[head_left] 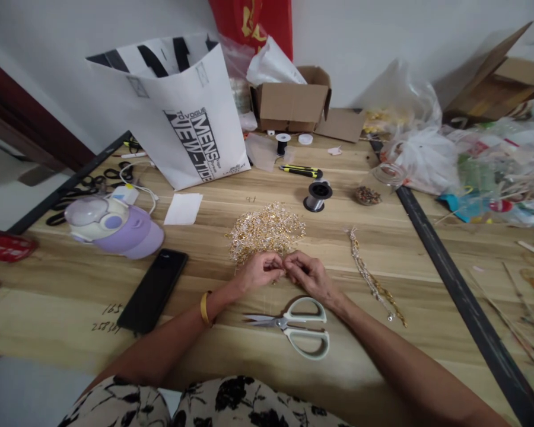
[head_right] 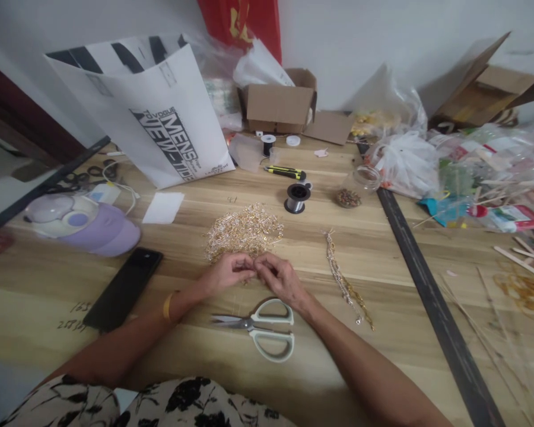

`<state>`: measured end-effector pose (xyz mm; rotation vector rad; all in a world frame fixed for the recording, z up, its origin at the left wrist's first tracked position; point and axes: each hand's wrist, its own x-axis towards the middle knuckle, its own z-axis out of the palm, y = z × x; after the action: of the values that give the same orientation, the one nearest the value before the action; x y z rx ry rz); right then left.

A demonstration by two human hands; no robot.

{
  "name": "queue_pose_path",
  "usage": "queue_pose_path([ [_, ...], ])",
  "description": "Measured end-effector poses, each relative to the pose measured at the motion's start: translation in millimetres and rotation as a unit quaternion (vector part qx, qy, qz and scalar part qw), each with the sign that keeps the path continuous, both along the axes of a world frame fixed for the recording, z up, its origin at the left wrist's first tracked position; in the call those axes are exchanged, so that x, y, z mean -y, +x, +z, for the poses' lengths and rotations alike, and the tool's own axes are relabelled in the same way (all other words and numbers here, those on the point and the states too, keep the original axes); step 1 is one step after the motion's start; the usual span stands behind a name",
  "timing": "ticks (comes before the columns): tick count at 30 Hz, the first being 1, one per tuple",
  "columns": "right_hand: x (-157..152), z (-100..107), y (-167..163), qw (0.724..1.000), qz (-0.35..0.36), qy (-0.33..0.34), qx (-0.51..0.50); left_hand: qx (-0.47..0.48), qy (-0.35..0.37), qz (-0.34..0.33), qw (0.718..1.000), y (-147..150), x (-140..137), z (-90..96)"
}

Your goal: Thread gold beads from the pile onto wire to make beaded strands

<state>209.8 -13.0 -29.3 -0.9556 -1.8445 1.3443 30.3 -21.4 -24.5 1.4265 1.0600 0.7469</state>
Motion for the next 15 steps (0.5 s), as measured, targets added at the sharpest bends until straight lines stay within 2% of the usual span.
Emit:
queue_pose_path([
  [7,1.3,-0.2,-1.1,0.999,-0.034,-0.01,-0.016,0.02,-0.005,-0.022,1.0,-2.2,-0.2,-0.6],
  [15,1.4,-2.0,-0.7,0.999,-0.033,-0.009,-0.015,0.008,0.004,-0.04,0.999,-4.5,-0.5,6.0],
])
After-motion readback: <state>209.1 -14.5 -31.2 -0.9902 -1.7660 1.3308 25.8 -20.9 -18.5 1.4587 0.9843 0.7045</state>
